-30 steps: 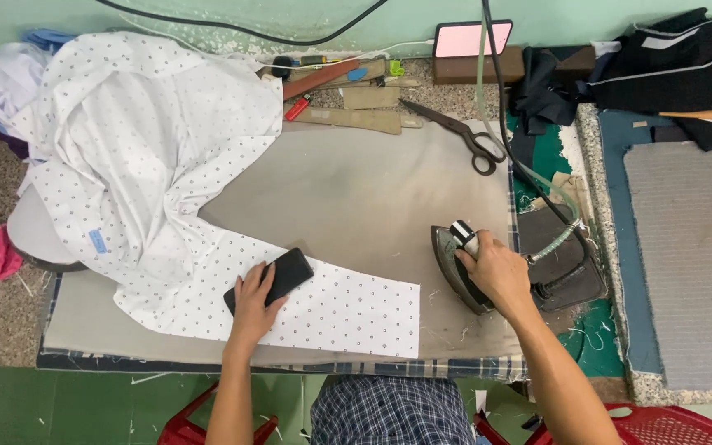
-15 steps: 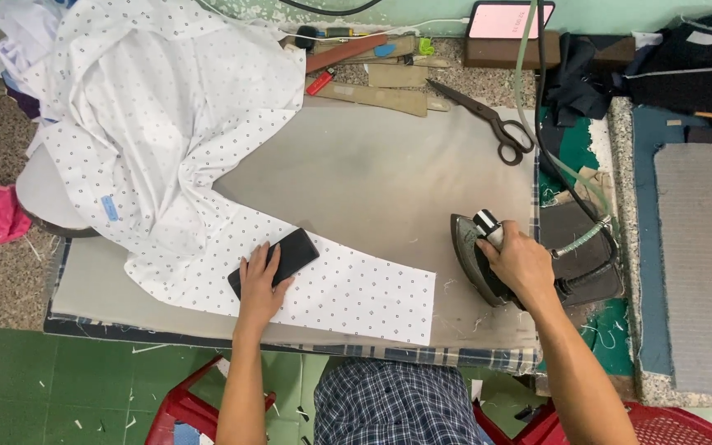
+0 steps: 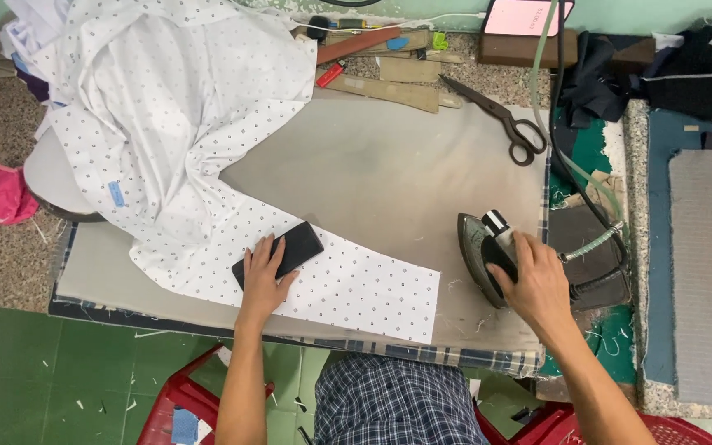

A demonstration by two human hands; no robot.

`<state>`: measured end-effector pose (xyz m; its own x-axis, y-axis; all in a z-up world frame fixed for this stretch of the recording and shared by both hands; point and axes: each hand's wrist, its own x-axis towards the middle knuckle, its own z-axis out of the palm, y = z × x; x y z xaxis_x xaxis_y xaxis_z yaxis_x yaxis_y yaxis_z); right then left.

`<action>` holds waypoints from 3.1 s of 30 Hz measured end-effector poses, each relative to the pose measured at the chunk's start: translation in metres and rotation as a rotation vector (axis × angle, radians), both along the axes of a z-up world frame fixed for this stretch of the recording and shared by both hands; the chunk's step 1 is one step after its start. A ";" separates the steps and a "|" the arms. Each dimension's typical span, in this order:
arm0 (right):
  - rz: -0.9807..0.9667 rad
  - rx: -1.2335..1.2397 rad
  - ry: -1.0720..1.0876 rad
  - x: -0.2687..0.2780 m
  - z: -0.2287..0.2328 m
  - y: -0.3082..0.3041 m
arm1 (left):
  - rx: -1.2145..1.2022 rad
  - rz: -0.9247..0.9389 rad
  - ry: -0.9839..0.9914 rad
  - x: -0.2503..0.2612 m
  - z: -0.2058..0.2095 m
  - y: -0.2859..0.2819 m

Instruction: The person irons a white patterned fabric on a table using a steam iron and a black pressing block. They repeatedly smooth the fabric, iron different sections, and trim the edges with scissors. The fabric is folded and ironed again before a final trim.

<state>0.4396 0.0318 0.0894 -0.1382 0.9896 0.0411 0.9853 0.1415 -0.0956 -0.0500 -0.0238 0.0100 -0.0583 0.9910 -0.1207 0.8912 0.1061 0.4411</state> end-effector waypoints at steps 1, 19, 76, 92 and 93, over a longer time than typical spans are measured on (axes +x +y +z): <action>0.009 -0.002 0.000 0.005 -0.001 -0.012 | -0.002 0.009 0.000 0.002 0.003 0.001; -0.182 -0.571 0.122 0.014 -0.015 0.056 | -0.081 0.064 -0.022 0.040 0.022 -0.029; -0.144 -0.442 0.035 0.024 0.006 -0.061 | -0.404 -0.487 0.302 0.209 0.039 -0.071; -0.179 -0.304 0.187 0.008 -0.002 0.014 | -0.137 -0.604 0.187 0.271 0.017 -0.082; -0.189 -0.303 0.163 0.009 -0.003 0.014 | -0.108 -0.609 0.181 0.272 0.015 -0.082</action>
<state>0.4484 0.0462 0.0863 0.0318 0.9676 -0.2503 0.9597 -0.0996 -0.2630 0.2223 -0.1059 0.0248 0.4824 0.8356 -0.2627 0.8650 -0.4070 0.2936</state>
